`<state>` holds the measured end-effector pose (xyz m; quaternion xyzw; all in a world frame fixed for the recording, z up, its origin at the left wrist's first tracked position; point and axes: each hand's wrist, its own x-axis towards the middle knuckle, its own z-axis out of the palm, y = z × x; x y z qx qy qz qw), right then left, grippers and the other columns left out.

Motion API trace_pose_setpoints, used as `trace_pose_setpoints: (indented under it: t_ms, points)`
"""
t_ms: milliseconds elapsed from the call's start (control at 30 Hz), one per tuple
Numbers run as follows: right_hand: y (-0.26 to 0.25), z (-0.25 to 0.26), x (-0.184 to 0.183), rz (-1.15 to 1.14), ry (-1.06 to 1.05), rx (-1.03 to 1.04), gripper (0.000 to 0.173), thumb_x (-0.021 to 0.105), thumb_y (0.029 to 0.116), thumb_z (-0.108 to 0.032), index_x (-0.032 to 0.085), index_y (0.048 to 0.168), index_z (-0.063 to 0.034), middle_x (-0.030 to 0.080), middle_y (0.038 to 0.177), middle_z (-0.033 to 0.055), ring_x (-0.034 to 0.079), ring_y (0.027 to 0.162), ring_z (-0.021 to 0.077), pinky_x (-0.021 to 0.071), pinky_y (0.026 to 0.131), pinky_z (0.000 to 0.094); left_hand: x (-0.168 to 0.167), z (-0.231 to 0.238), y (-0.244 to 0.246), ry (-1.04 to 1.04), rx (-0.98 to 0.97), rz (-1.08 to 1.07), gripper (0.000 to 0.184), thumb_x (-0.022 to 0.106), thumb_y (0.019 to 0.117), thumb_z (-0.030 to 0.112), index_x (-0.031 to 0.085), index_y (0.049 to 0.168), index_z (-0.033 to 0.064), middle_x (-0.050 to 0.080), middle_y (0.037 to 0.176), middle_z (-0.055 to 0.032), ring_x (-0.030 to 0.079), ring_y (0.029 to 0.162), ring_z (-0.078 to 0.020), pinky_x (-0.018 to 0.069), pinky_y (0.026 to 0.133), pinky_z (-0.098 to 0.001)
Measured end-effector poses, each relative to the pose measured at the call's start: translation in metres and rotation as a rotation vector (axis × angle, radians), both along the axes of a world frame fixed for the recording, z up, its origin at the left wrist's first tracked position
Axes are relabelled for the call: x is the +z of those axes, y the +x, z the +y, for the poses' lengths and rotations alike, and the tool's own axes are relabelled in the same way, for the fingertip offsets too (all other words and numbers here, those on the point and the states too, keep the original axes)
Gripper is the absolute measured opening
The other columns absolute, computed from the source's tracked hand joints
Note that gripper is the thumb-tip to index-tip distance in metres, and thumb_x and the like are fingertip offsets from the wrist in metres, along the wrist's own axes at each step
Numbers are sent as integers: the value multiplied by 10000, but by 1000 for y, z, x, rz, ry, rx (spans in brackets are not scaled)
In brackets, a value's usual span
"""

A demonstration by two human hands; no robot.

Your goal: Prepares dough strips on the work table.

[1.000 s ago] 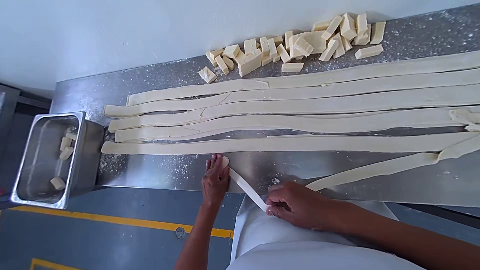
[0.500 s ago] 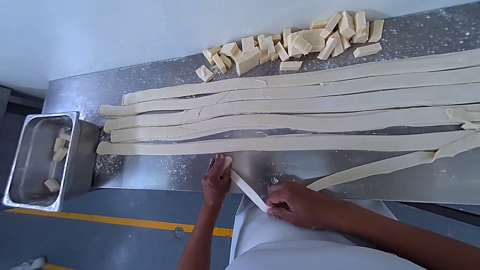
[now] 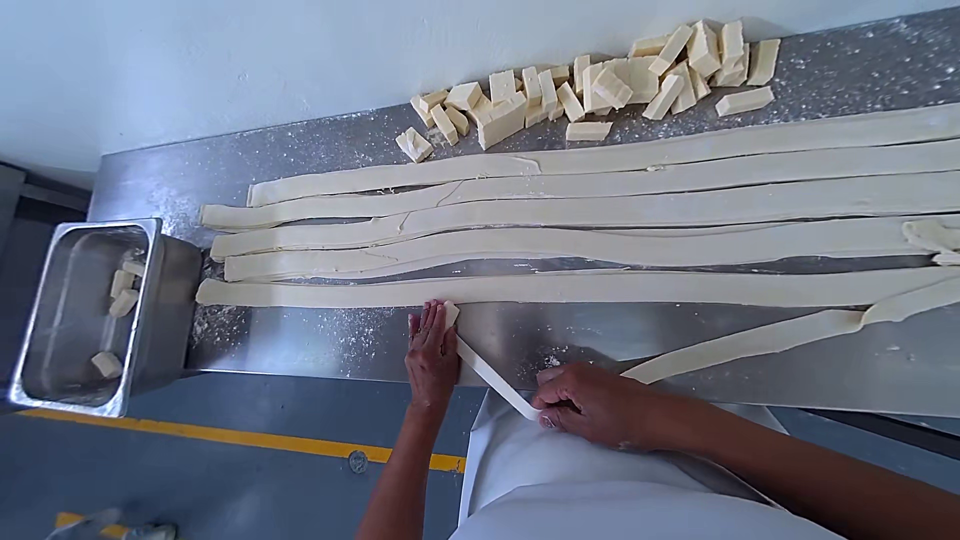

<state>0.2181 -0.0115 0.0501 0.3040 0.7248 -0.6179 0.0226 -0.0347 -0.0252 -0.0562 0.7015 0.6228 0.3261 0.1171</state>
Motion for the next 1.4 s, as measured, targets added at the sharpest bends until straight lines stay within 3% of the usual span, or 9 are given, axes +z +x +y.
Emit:
trace_pose_setpoints:
  t_ms: [133, 267, 367, 633, 700, 1000, 1133, 1233, 1400]
  points:
    - [3, -1, -7, -18, -32, -57, 273, 542, 1051, -173, 720, 1052, 34, 640, 954, 155, 592, 881, 206, 472, 788, 325, 5, -9, 2, -27, -129, -12, 345, 513, 962, 58, 693, 1210, -98, 667, 1304, -237, 622, 1261, -403, 430, 1085, -634]
    - [3, 0, -11, -36, -99, -98, 280, 548, 1055, -200, 713, 1059, 26, 631, 945, 134, 579, 868, 178, 460, 780, 313, -1, -10, 10, -62, -73, -74, 464, 636, 928, 130, 609, 1310, -132, 632, 1339, -274, 595, 1284, -433, 382, 1118, -659]
    - [1, 2, -17, -65, -202, -141, 277, 553, 1060, -219, 703, 1082, 13, 630, 940, 99, 563, 830, 127, 454, 756, 293, 0, -4, 18, 3, -36, -99, 295, 652, 872, 20, 737, 1136, -79, 722, 1191, -224, 693, 1148, -388, 516, 1030, -564]
    - [-5, 4, -27, -132, -353, -276, 256, 555, 1068, -228, 689, 1084, -11, 590, 823, -1, 503, 704, 23, 420, 673, 213, 5, -10, 14, -39, -102, -98, 324, 555, 940, 26, 695, 1201, -108, 675, 1281, -247, 645, 1229, -398, 461, 1081, -591]
    - [-6, 6, -27, -147, -366, -291, 265, 550, 1073, -241, 687, 1095, -16, 584, 817, -11, 496, 698, 20, 414, 667, 208, 0, -9, 19, -52, -74, -121, 458, 635, 910, 83, 606, 1309, -140, 631, 1337, -280, 606, 1274, -424, 408, 1117, -619]
    - [-9, 10, -35, -182, -311, -464, 252, 560, 1068, -197, 686, 969, -3, 535, 724, -4, 471, 626, 39, 397, 610, 216, 5, -11, 23, -43, -194, -127, 238, 600, 930, 22, 761, 1081, -65, 717, 1206, -222, 682, 1174, -378, 511, 1048, -533]
    - [-6, 13, -40, -238, -234, -527, 280, 630, 1034, -276, 737, 955, -30, 567, 683, -5, 489, 598, 54, 414, 599, 243, 6, -12, 28, -122, -125, -135, 475, 680, 903, 94, 607, 1320, -123, 628, 1350, -265, 586, 1301, -417, 389, 1136, -614]
    - [-5, 19, -39, -310, -225, -484, 286, 631, 1035, -283, 736, 955, -30, 577, 690, 12, 500, 602, 80, 428, 609, 271, 3, -10, 36, -74, -113, -134, 344, 688, 856, 52, 722, 1173, -78, 705, 1233, -227, 654, 1216, -393, 455, 1088, -587]
    - [-12, 25, -45, -202, -577, -381, 157, 538, 1059, -116, 659, 1020, -24, 471, 641, -31, 408, 498, 17, 347, 490, 161, 1, -26, 40, -92, -220, -109, 292, 621, 925, 27, 719, 1180, -79, 648, 1322, -259, 628, 1245, -421, 478, 1074, -574]
